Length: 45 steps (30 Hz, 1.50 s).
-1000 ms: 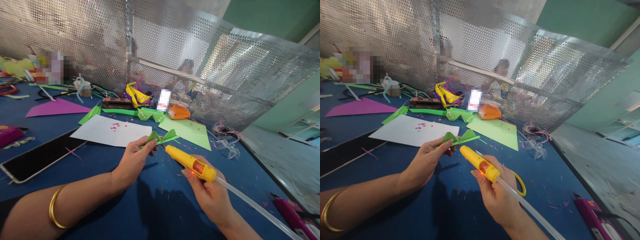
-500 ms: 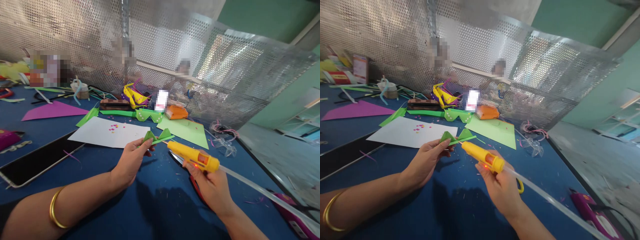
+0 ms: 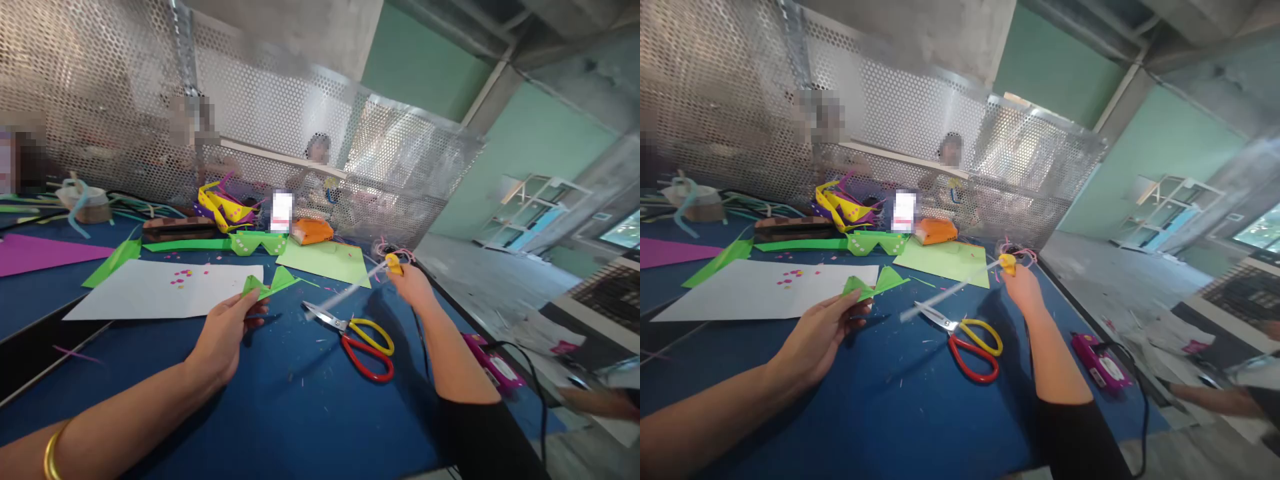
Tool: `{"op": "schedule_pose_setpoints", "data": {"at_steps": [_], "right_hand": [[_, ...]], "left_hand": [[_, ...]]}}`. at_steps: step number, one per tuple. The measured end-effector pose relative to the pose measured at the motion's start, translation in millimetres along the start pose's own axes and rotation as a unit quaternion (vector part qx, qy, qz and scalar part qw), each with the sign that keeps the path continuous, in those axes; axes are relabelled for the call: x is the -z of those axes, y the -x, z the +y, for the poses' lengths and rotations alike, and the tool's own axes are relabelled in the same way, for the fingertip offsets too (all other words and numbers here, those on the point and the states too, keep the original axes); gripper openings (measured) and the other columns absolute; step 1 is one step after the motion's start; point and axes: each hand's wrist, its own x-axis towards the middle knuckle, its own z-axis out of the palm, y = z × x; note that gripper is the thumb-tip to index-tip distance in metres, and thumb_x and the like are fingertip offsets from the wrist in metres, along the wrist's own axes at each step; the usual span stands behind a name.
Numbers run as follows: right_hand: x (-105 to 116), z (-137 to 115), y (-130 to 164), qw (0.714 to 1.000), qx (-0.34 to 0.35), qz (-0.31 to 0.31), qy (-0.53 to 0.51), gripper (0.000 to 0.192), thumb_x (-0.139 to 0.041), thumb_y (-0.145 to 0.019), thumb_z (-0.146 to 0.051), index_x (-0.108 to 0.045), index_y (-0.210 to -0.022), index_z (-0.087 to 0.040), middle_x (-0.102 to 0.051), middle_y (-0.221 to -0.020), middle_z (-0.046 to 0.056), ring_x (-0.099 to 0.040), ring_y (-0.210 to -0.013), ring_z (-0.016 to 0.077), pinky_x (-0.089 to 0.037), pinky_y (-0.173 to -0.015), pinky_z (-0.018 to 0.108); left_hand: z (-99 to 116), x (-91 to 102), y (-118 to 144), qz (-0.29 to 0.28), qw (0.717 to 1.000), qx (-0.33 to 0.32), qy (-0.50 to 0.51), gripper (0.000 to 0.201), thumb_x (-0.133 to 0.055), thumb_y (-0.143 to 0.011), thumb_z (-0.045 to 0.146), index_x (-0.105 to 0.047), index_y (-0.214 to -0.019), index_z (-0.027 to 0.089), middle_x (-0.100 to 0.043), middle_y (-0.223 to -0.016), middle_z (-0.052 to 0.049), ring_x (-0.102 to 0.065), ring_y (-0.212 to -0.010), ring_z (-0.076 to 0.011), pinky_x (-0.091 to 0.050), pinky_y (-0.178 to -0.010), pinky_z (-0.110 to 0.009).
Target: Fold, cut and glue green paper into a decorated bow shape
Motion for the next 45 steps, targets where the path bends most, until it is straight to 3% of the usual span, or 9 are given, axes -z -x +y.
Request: {"op": "schedule_pose_setpoints", "data": {"at_steps": [3, 7, 9, 13, 17, 26, 36, 40, 45], "right_hand": [[1, 15, -14, 0.995, -0.044, 0.006, 0.093, 0.025, -0.058, -0.088, -0.024, -0.070, -0.098, -0.005, -0.069, -0.103, 0.023, -0.064, -0.104, 0.0307, -0.048, -0.083, 0.036], [-12, 31, -21, 0.982, -0.079, -0.006, 0.170, 0.031, -0.059, -0.093, -0.033, -0.061, -0.117, -0.014, -0.062, -0.120, 0.012, -0.062, -0.104, 0.0230, -0.052, -0.088, 0.042], [-19, 36, -22, 0.978, -0.083, -0.008, 0.193, 0.033, -0.058, -0.094, -0.033, -0.059, -0.121, -0.014, -0.059, -0.124, 0.013, -0.063, -0.103, 0.0226, -0.053, -0.088, 0.042], [-27, 42, -22, 0.972, -0.061, -0.008, 0.225, 0.033, -0.048, -0.094, -0.023, -0.063, -0.115, -0.001, -0.056, -0.119, 0.027, -0.067, -0.100, 0.0304, -0.052, -0.083, 0.039], [-27, 45, -21, 0.968, -0.032, 0.001, 0.249, 0.037, -0.043, -0.095, -0.024, -0.063, -0.115, 0.000, -0.058, -0.115, 0.028, -0.068, -0.097, 0.0321, -0.051, -0.081, 0.040], [-28, 39, -16, 0.957, -0.010, 0.066, 0.281, 0.040, -0.049, -0.093, -0.029, -0.056, -0.122, -0.001, -0.057, -0.116, 0.025, -0.067, -0.098, 0.0314, -0.052, -0.079, 0.037], [-20, 37, -18, 0.957, -0.025, -0.003, 0.288, 0.036, -0.044, -0.092, -0.021, -0.061, -0.118, -0.004, -0.059, -0.118, 0.027, -0.068, -0.101, 0.0299, -0.051, -0.081, 0.037], [-11, 41, -22, 0.956, -0.038, -0.049, 0.285, 0.038, -0.052, -0.089, -0.025, -0.059, -0.124, -0.011, -0.065, -0.116, 0.023, -0.068, -0.101, 0.0307, -0.051, -0.081, 0.039], [-2, 44, -21, 0.957, -0.023, -0.074, 0.280, 0.030, -0.058, -0.086, -0.023, -0.065, -0.112, -0.010, -0.069, -0.112, 0.021, -0.067, -0.105, 0.0296, -0.050, -0.083, 0.034]], "left_hand": [[1, -0.1, -1, 0.008, 1.000, -0.005, 0.008, 0.019, -0.075, -0.073, 0.031, -0.072, -0.080, 0.013, -0.068, -0.080, -0.005, -0.059, -0.077, -0.0153, -0.045, -0.065, -0.026], [1, -0.7, 0, 0.017, 1.000, -0.005, 0.021, 0.019, -0.074, -0.074, 0.028, -0.072, -0.082, 0.012, -0.068, -0.079, -0.005, -0.059, -0.074, -0.0141, -0.045, -0.063, -0.025], [2, -1.6, 2, 0.014, 1.000, 0.001, 0.023, 0.021, -0.075, -0.072, 0.029, -0.072, -0.082, 0.011, -0.069, -0.078, -0.006, -0.060, -0.074, -0.0147, -0.046, -0.063, -0.025], [3, -4.0, 7, -0.020, 1.000, 0.010, 0.020, 0.027, -0.079, -0.067, 0.035, -0.070, -0.077, 0.011, -0.067, -0.074, -0.005, -0.059, -0.073, -0.0153, -0.045, -0.063, -0.026], [3, -4.4, 11, -0.060, 0.998, 0.019, 0.010, 0.028, -0.078, -0.068, 0.037, -0.072, -0.079, 0.011, -0.067, -0.077, -0.005, -0.058, -0.073, -0.0146, -0.044, -0.065, -0.026], [-1, -2.9, 15, -0.131, 0.991, 0.018, -0.021, 0.024, -0.074, -0.073, 0.039, -0.074, -0.076, 0.015, -0.065, -0.076, -0.005, -0.056, -0.072, -0.0155, -0.041, -0.067, -0.028], [-2, -1.9, 13, -0.155, 0.987, 0.032, -0.040, 0.027, -0.072, -0.074, 0.042, -0.072, -0.074, 0.015, -0.064, -0.074, -0.003, -0.053, -0.071, -0.0146, -0.038, -0.066, -0.028], [0, -2.4, 13, -0.157, 0.986, 0.046, -0.045, 0.030, -0.076, -0.070, 0.043, -0.071, -0.077, 0.014, -0.064, -0.078, -0.004, -0.053, -0.074, -0.0156, -0.038, -0.067, -0.028], [0, -2.7, 12, -0.164, 0.984, 0.049, -0.048, 0.033, -0.076, -0.069, 0.045, -0.070, -0.077, 0.014, -0.064, -0.078, -0.004, -0.052, -0.075, -0.0159, -0.038, -0.068, -0.028]]}}
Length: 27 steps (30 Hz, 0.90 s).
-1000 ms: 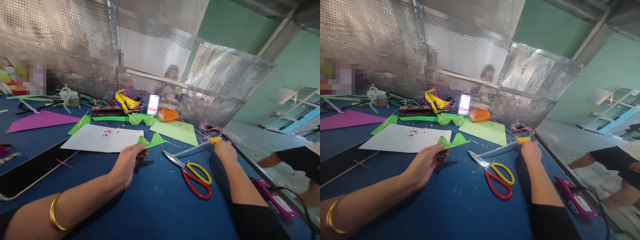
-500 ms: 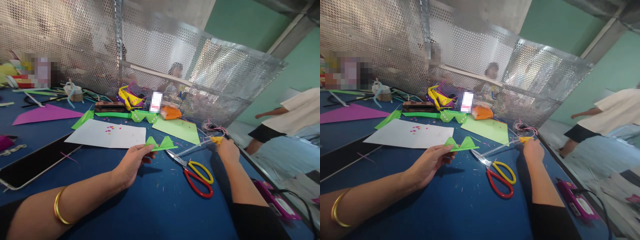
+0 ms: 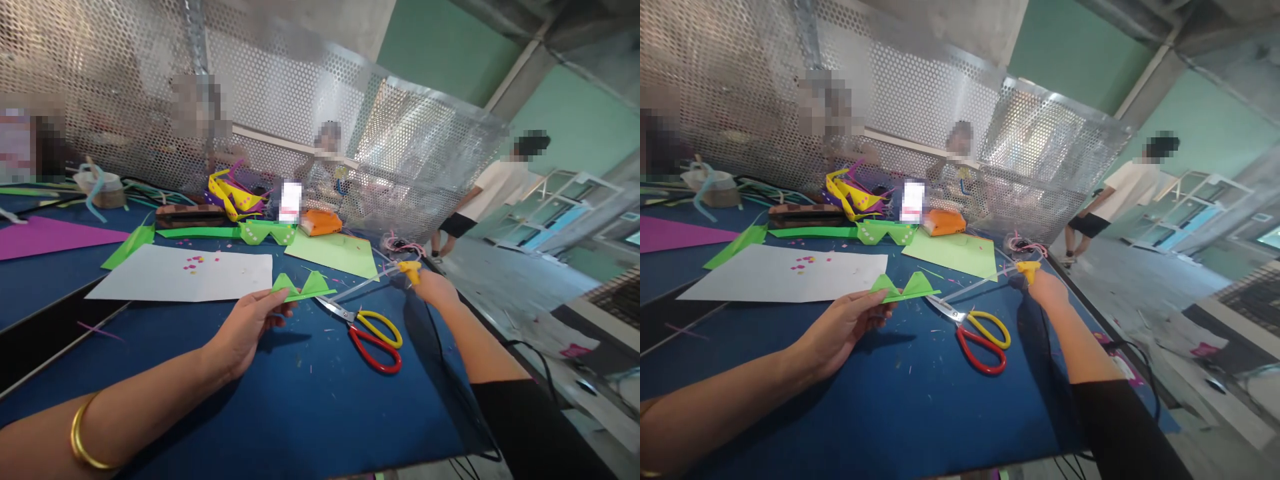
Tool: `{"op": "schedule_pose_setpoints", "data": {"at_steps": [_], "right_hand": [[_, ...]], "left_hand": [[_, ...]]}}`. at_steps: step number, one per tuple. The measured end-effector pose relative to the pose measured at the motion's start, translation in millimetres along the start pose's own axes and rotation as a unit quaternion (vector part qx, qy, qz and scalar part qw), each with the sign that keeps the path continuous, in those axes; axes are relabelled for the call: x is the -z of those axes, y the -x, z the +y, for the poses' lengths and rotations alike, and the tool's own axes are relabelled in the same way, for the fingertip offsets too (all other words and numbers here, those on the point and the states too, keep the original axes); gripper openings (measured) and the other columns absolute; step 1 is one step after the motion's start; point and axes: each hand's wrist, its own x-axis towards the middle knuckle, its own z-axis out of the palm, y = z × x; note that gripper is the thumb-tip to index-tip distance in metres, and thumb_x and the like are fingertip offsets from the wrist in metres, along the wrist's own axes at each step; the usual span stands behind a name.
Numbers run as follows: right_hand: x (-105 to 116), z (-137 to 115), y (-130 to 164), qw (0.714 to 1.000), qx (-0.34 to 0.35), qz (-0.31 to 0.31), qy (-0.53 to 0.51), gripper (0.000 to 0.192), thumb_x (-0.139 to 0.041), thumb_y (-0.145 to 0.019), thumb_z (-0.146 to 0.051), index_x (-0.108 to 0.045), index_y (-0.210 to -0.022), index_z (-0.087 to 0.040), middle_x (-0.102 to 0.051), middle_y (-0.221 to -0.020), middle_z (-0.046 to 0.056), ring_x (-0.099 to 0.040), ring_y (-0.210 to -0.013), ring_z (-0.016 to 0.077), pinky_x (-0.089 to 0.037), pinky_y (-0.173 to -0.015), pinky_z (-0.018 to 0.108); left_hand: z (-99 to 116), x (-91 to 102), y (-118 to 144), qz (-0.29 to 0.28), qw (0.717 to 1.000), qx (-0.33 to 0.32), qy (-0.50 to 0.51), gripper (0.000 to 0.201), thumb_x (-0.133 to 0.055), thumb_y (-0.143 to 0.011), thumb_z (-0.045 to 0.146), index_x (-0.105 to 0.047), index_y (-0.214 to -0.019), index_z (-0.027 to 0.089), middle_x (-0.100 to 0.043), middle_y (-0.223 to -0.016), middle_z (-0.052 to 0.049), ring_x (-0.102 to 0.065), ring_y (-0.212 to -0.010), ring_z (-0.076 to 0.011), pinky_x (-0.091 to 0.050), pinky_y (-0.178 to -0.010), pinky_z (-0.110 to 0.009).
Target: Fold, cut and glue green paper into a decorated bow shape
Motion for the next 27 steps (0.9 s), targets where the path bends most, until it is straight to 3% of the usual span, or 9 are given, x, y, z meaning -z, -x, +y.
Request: {"op": "schedule_pose_setpoints", "data": {"at_steps": [5, 8, 10, 11, 12, 14, 15, 19, 27], "right_hand": [[13, -2, 6, 1.000, 0.005, 0.026, -0.015, 0.030, -0.062, -0.085, -0.023, -0.067, -0.109, -0.007, -0.069, -0.108, 0.025, -0.067, -0.104, 0.0345, -0.051, -0.083, 0.039], [23, -20, 22, 0.997, 0.037, 0.056, -0.043, 0.038, -0.069, -0.081, -0.028, -0.066, -0.113, -0.006, -0.065, -0.116, 0.028, -0.064, -0.110, 0.0387, -0.050, -0.089, 0.047], [27, -44, 44, 0.983, 0.120, 0.075, -0.115, 0.045, -0.065, -0.085, -0.034, -0.060, -0.126, -0.017, -0.064, -0.126, 0.018, -0.061, -0.117, 0.0296, -0.049, -0.095, 0.041], [27, -58, 59, 0.942, 0.205, 0.068, -0.258, 0.048, -0.068, -0.082, -0.032, -0.058, -0.127, -0.017, -0.066, -0.123, 0.016, -0.062, -0.115, 0.0279, -0.049, -0.096, 0.042], [28, -72, 75, 0.881, 0.272, 0.035, -0.387, 0.056, -0.072, -0.079, -0.032, -0.056, -0.131, -0.019, -0.067, -0.122, 0.014, -0.063, -0.114, 0.0276, -0.049, -0.097, 0.044], [27, -100, 106, 0.783, 0.340, -0.032, -0.520, 0.075, -0.081, -0.068, -0.032, -0.050, -0.136, -0.022, -0.067, -0.123, 0.011, -0.063, -0.114, 0.0278, -0.047, -0.100, 0.047], [27, -111, 120, 0.761, 0.348, -0.039, -0.546, 0.079, -0.084, -0.064, -0.031, -0.051, -0.135, -0.023, -0.068, -0.122, 0.011, -0.062, -0.114, 0.0280, -0.045, -0.101, 0.047], [24, -132, 150, 0.751, 0.332, -0.035, -0.569, 0.065, -0.081, -0.068, -0.032, -0.056, -0.127, -0.023, -0.069, -0.116, 0.009, -0.063, -0.108, 0.0256, -0.047, -0.096, 0.044], [13, -131, 151, 0.721, 0.323, -0.045, -0.611, 0.039, -0.072, -0.077, -0.029, -0.060, -0.114, -0.021, -0.071, -0.100, 0.004, -0.065, -0.089, 0.0197, -0.050, -0.084, 0.035]], "left_hand": [[-1, -0.1, 0, 0.003, 1.000, -0.004, 0.003, 0.032, -0.076, -0.070, 0.043, -0.072, -0.082, 0.013, -0.064, -0.078, -0.004, -0.053, -0.075, -0.0156, -0.039, -0.068, -0.028], [0, 0.0, 0, 0.003, 1.000, -0.010, 0.010, 0.030, -0.076, -0.071, 0.042, -0.072, -0.078, 0.014, -0.064, -0.077, -0.004, -0.053, -0.073, -0.0148, -0.039, -0.067, -0.027], [0, 0.1, 1, 0.002, 1.000, -0.010, 0.014, 0.029, -0.076, -0.071, 0.042, -0.072, -0.076, 0.014, -0.063, -0.075, -0.003, -0.053, -0.072, -0.0145, -0.039, -0.066, -0.026], [-1, 0.2, 1, 0.001, 1.000, -0.010, 0.016, 0.029, -0.076, -0.071, 0.042, -0.072, -0.075, 0.014, -0.063, -0.075, -0.003, -0.053, -0.072, -0.0144, -0.039, -0.066, -0.026], [-1, 0.3, 1, 0.000, 1.000, -0.012, 0.017, 0.028, -0.076, -0.071, 0.041, -0.072, -0.075, 0.014, -0.063, -0.075, -0.003, -0.053, -0.072, -0.0143, -0.039, -0.066, -0.026], [-2, 0.6, 0, -0.003, 1.000, -0.019, 0.015, 0.028, -0.076, -0.071, 0.041, -0.073, -0.077, 0.013, -0.063, -0.075, -0.004, -0.053, -0.072, -0.0142, -0.039, -0.066, -0.026], [-3, 0.8, -1, -0.004, 1.000, -0.022, 0.013, 0.028, -0.076, -0.071, 0.041, -0.073, -0.077, 0.013, -0.063, -0.075, -0.004, -0.053, -0.072, -0.0142, -0.039, -0.066, -0.025], [-7, 0.9, -3, -0.010, 1.000, -0.021, -0.001, 0.028, -0.074, -0.073, 0.041, -0.074, -0.077, 0.013, -0.063, -0.071, -0.004, -0.052, -0.069, -0.0132, -0.038, -0.064, -0.025], [-6, -0.6, -1, -0.048, 0.998, -0.013, -0.032, 0.028, -0.073, -0.073, 0.043, -0.072, -0.074, 0.015, -0.065, -0.071, -0.004, -0.053, -0.065, -0.0132, -0.039, -0.064, -0.026]]}}
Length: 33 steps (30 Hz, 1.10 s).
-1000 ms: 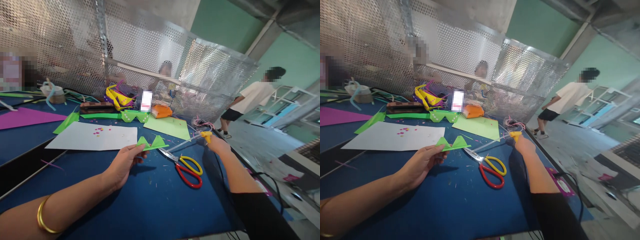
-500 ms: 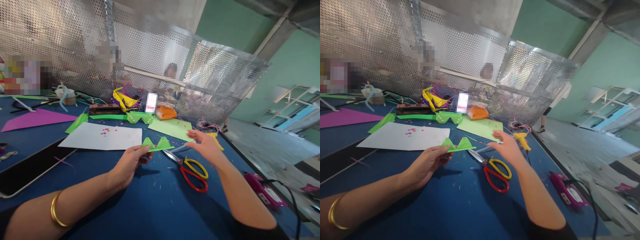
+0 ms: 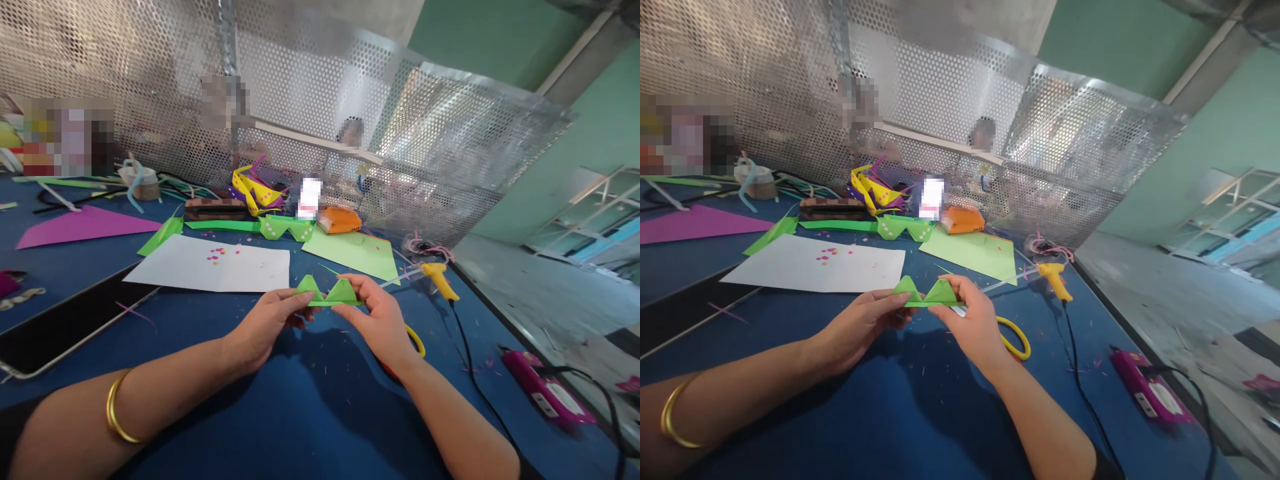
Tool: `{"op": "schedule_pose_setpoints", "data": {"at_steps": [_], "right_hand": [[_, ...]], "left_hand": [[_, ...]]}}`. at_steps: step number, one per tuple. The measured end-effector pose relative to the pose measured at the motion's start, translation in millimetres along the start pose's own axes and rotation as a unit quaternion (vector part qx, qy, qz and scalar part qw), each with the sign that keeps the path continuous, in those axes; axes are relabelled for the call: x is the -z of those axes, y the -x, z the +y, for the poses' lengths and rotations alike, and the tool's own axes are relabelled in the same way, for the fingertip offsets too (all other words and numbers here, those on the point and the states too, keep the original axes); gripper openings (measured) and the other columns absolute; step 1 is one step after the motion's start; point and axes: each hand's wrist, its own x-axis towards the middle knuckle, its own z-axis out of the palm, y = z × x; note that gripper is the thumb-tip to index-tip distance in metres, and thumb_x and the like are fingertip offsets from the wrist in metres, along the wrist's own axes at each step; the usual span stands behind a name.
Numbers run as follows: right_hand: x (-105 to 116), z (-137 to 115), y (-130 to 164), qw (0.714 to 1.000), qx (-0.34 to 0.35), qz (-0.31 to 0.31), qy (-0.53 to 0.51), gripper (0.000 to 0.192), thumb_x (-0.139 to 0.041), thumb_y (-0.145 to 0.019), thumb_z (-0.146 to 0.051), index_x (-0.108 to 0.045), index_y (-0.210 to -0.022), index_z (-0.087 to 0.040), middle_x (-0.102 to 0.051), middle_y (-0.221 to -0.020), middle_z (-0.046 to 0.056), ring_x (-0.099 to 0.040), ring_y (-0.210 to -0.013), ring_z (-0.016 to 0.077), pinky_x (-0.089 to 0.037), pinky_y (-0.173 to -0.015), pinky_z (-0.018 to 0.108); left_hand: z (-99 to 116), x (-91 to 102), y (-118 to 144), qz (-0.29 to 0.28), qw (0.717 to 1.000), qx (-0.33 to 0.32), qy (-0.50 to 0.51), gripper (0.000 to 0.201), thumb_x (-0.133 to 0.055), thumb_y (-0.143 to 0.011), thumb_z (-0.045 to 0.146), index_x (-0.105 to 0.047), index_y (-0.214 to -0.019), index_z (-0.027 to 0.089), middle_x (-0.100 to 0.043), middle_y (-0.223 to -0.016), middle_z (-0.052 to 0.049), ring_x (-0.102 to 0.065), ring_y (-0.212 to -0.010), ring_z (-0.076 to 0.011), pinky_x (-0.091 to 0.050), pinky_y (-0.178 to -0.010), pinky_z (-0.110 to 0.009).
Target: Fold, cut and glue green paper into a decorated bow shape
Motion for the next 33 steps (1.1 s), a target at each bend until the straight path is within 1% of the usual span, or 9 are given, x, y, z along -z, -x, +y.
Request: {"op": "schedule_pose_setpoints", "data": {"at_steps": [6, 11, 15, 19, 23, 25, 28, 30, 33], "right_hand": [[-3, -5, 3, 1.000, -0.008, 0.026, 0.005, 0.032, -0.072, -0.077, -0.029, -0.063, -0.107, -0.020, -0.071, -0.087, 0.001, -0.064, -0.079, 0.0171, -0.051, -0.074, 0.030], [-2, -5, 3, 0.999, -0.024, 0.035, 0.015, 0.030, -0.072, -0.076, -0.029, -0.065, -0.103, -0.019, -0.072, -0.085, 0.002, -0.064, -0.076, 0.0174, -0.052, -0.072, 0.030], [-3, -3, 4, 0.999, -0.021, 0.043, 0.019, 0.027, -0.071, -0.076, -0.031, -0.065, -0.099, -0.020, -0.072, -0.085, 0.002, -0.065, -0.077, 0.0184, -0.052, -0.075, 0.033], [-4, -3, 4, 0.999, -0.016, 0.046, 0.024, 0.023, -0.071, -0.076, -0.030, -0.065, -0.097, -0.020, -0.073, -0.084, 0.002, -0.066, -0.076, 0.0189, -0.053, -0.073, 0.033], [-5, -2, 5, 0.998, -0.012, 0.046, 0.031, 0.023, -0.071, -0.077, -0.030, -0.064, -0.097, -0.021, -0.072, -0.084, 0.003, -0.066, -0.076, 0.0196, -0.054, -0.073, 0.034], [-6, 1, 6, 0.998, -0.003, 0.050, 0.033, 0.031, -0.071, -0.078, -0.030, -0.060, -0.105, -0.022, -0.072, -0.088, 0.003, -0.067, -0.081, 0.0198, -0.053, -0.077, 0.035], [-8, 6, 7, 0.995, 0.031, 0.086, 0.028, 0.043, -0.075, -0.075, -0.029, -0.052, -0.111, -0.024, -0.070, -0.100, 0.005, -0.066, -0.089, 0.0203, -0.053, -0.082, 0.036], [-7, 8, 6, 0.991, 0.071, 0.105, 0.035, 0.036, -0.076, -0.075, -0.027, -0.052, -0.102, -0.025, -0.067, -0.107, 0.005, -0.066, -0.094, 0.0207, -0.053, -0.084, 0.036], [-3, 8, 5, 0.980, 0.148, 0.094, 0.099, 0.012, -0.070, -0.082, -0.024, -0.059, -0.086, -0.024, -0.064, -0.107, 0.006, -0.063, -0.103, 0.0220, -0.051, -0.089, 0.037]], "left_hand": [[0, 1.5, 0, -0.011, 0.998, -0.024, -0.059, 0.030, -0.068, -0.078, 0.045, -0.073, -0.072, 0.015, -0.066, -0.071, -0.005, -0.053, -0.067, -0.0146, -0.039, -0.065, -0.027], [2, 1.6, 1, 0.010, 0.991, -0.052, -0.126, 0.026, -0.070, -0.076, 0.044, -0.074, -0.072, 0.018, -0.066, -0.066, -0.002, -0.054, -0.065, -0.0151, -0.040, -0.065, -0.028], [5, -1.3, 2, 0.029, 0.981, -0.066, -0.178, 0.029, -0.068, -0.075, 0.045, -0.073, -0.067, 0.018, -0.067, -0.062, -0.003, -0.055, -0.063, -0.0163, -0.041, -0.063, -0.029], [7, -3.4, 2, 0.043, 0.975, -0.088, -0.197, 0.027, -0.068, -0.075, 0.042, -0.072, -0.060, 0.019, -0.066, -0.058, -0.002, -0.056, -0.059, -0.0157, -0.042, -0.062, -0.028], [8, -3.6, 2, 0.040, 0.982, -0.064, -0.174, 0.024, -0.071, -0.072, 0.039, -0.073, -0.060, 0.019, -0.068, -0.059, -0.003, -0.057, -0.059, -0.0157, -0.040, -0.059, -0.027], [7, -3.0, 2, 0.035, 0.990, -0.029, -0.137, 0.023, -0.073, -0.071, 0.039, -0.074, -0.063, 0.017, -0.067, -0.060, -0.004, -0.056, -0.058, -0.0154, -0.039, -0.057, -0.027], [5, -1.6, 1, 0.035, 0.997, 0.010, -0.073, 0.022, -0.075, -0.070, 0.037, -0.074, -0.065, 0.016, -0.067, -0.062, -0.004, -0.056, -0.057, -0.0142, -0.039, -0.057, -0.026], [4, -0.5, 0, 0.037, 0.998, 0.023, -0.043, 0.021, -0.077, -0.069, 0.036, -0.073, -0.065, 0.015, -0.068, -0.065, -0.005, -0.056, -0.058, -0.0129, -0.039, -0.057, -0.025], [3, 0.5, -1, 0.039, 0.998, 0.036, -0.017, 0.021, -0.078, -0.069, 0.034, -0.072, -0.066, 0.014, -0.069, -0.069, -0.004, -0.055, -0.057, -0.0109, -0.039, -0.057, -0.024]]}}
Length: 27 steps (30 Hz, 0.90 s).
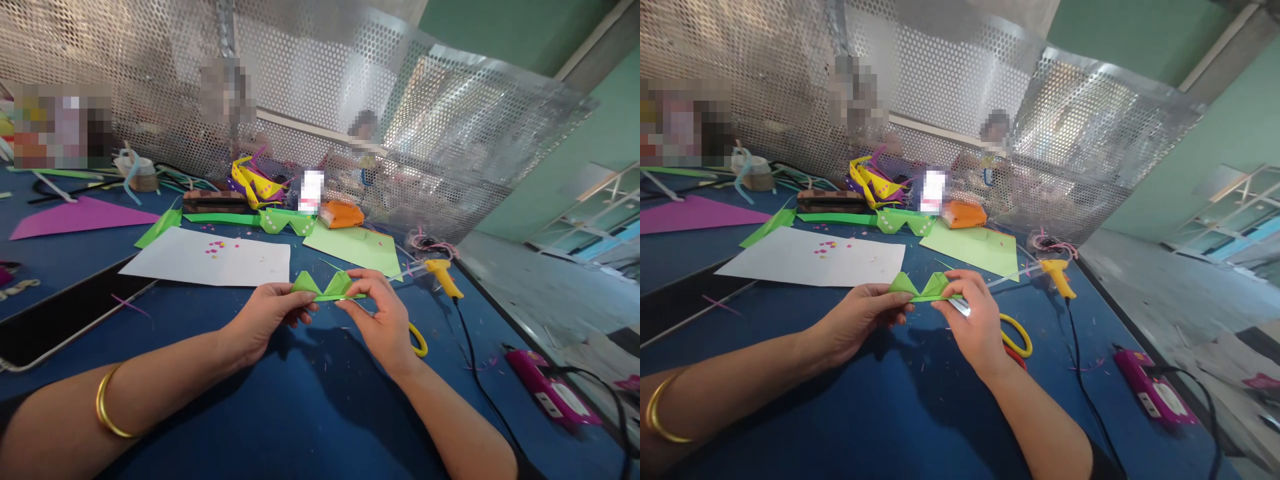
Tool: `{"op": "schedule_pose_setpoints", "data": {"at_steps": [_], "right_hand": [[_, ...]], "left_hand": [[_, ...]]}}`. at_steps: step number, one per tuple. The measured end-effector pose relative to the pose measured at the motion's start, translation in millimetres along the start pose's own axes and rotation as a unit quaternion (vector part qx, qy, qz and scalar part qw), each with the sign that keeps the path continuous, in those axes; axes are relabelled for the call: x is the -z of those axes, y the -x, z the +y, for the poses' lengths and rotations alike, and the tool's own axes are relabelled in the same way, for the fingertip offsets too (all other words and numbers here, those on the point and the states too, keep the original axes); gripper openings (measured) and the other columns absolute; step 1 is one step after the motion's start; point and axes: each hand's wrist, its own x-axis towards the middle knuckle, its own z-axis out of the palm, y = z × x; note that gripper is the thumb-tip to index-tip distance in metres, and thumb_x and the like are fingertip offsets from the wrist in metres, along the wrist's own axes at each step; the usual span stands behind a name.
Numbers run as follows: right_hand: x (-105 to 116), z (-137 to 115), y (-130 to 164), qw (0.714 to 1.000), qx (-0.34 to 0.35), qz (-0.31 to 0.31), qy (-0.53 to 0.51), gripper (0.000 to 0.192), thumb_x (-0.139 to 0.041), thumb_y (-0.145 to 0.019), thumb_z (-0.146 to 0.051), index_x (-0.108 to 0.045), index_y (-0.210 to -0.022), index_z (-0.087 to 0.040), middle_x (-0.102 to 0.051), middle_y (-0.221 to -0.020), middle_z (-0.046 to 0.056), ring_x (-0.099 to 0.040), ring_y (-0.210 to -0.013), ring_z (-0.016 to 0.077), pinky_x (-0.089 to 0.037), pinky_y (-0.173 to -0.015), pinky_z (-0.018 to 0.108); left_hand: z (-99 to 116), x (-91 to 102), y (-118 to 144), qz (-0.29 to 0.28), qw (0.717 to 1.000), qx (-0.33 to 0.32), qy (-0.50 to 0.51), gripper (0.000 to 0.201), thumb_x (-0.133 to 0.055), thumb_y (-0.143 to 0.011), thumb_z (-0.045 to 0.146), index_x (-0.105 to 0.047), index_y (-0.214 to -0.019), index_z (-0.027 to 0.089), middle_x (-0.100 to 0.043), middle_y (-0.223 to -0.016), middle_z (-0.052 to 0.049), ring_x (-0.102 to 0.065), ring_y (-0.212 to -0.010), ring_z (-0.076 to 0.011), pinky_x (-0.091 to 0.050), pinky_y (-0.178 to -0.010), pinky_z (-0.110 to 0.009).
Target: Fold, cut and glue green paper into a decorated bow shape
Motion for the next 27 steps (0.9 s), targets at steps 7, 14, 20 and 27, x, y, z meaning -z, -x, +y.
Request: {"op": "schedule_pose_setpoints", "data": {"at_steps": [7, 14, 20, 27], "right_hand": [[1.1, 1.9, -2.1, 0.997, 0.051, -0.026, 0.046, 0.004, -0.068, -0.084, -0.023, -0.068, -0.082, -0.026, -0.062, -0.095, 0.005, -0.064, -0.095, 0.0209, -0.052, -0.082, 0.034], [0.5, 0.5, -0.6, 0.998, 0.019, -0.043, 0.031, 0.013, -0.061, -0.087, -0.021, -0.060, -0.075, -0.025, -0.062, -0.083, 0.003, -0.061, -0.090, 0.0207, -0.049, -0.084, 0.035], [-0.5, -3.1, 0.5, 0.999, -0.003, -0.045, 0.014, 0.014, -0.060, -0.088, -0.022, -0.058, -0.075, -0.023, -0.061, -0.079, 0.001, -0.057, -0.076, 0.0167, -0.048, -0.083, 0.035], [-3.3, -6.5, 3.7, 0.997, -0.073, -0.017, -0.007, 0.012, -0.066, -0.083, -0.025, -0.056, -0.075, -0.023, -0.063, -0.078, 0.000, -0.060, -0.075, 0.0170, -0.047, -0.073, 0.032]], "left_hand": [[-1.4, 0.2, -1.1, -0.015, 0.999, 0.026, 0.016, 0.019, -0.078, -0.068, 0.031, -0.072, -0.071, 0.013, -0.070, -0.072, -0.005, -0.056, -0.058, -0.0106, -0.040, -0.058, -0.024], [-2.1, 0.6, -0.3, -0.026, 0.997, -0.041, -0.067, 0.026, -0.073, -0.072, 0.041, -0.076, -0.071, 0.015, -0.070, -0.071, -0.007, -0.056, -0.060, -0.0145, -0.042, -0.061, -0.027], [0.8, 0.0, 0.6, -0.014, 0.987, -0.083, -0.136, 0.021, -0.073, -0.069, 0.039, -0.076, -0.068, 0.018, -0.067, -0.061, -0.003, -0.057, -0.063, -0.0165, -0.041, -0.063, -0.027], [2.3, -0.8, 2.7, 0.008, 0.970, -0.136, -0.204, 0.023, -0.069, -0.072, 0.037, -0.073, -0.060, 0.018, -0.067, -0.059, -0.003, -0.059, -0.063, -0.0176, -0.042, -0.063, -0.028]]}}
